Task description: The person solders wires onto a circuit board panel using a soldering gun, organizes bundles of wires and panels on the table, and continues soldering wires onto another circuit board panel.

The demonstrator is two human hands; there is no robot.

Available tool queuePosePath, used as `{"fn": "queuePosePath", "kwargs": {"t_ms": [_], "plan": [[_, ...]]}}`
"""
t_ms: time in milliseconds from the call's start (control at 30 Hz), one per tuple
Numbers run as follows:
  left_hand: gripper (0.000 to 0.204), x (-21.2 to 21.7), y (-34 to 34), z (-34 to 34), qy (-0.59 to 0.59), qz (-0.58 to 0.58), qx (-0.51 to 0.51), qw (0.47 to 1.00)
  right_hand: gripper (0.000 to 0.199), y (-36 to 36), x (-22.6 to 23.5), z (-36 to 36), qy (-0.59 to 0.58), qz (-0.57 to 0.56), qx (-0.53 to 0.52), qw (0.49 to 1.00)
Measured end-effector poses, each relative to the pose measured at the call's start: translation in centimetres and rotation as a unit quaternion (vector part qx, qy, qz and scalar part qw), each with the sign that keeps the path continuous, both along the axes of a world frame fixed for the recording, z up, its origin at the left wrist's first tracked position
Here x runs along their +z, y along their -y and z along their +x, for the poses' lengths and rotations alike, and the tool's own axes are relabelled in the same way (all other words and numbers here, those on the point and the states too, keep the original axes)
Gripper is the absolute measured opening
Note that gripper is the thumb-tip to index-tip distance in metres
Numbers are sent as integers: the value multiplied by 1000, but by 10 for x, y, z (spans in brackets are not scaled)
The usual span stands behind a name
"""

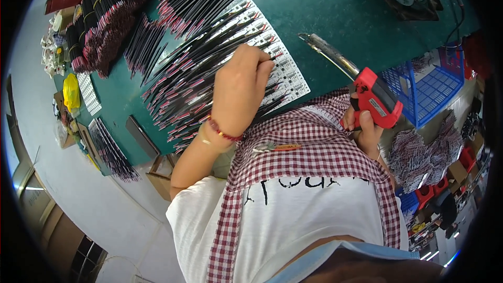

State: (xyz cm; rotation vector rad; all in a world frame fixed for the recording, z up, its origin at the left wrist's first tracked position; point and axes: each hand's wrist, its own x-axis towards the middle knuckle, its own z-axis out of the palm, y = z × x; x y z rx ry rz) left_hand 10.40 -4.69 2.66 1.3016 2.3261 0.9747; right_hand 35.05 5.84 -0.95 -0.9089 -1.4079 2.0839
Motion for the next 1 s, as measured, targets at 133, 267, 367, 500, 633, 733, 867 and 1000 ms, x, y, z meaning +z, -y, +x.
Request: {"fn": "queuePosePath", "kwargs": {"t_ms": [133, 267, 367, 500, 633, 733, 867, 1000], "plan": [[11, -25, -7, 4, -31, -27, 9, 999, 40, 0, -6, 1, 9, -44, 29, 999], [13, -31, -10, 6, -55, -61, 28, 996, 38, 0, -8, 3, 20, -51, 45, 997], [14, -31, -12, 6, -73, -71, 23, 995, 36, 0, -8, 3, 29, -61, 44, 997], [13, -31, -12, 6, -76, -73, 22, 994, 32, -1, -8, 3, 31, -42, 62, 997], [13, -30, -13, 5, -72, -79, 22, 994, 28, -1, -9, 4, 24, -24, 70, 997], [14, -31, -12, 4, -72, -72, 19, 995, 25, -1, -9, 6, 46, -30, 64, 996], [14, -30, -13, 4, -79, -75, 20, 994, 26, -1, -6, 4, 54, 5, 82, 995], [15, -29, -14, 4, -74, -83, 17, 994, 28, -1, -5, 4, 28, -21, 47, 998]]}}
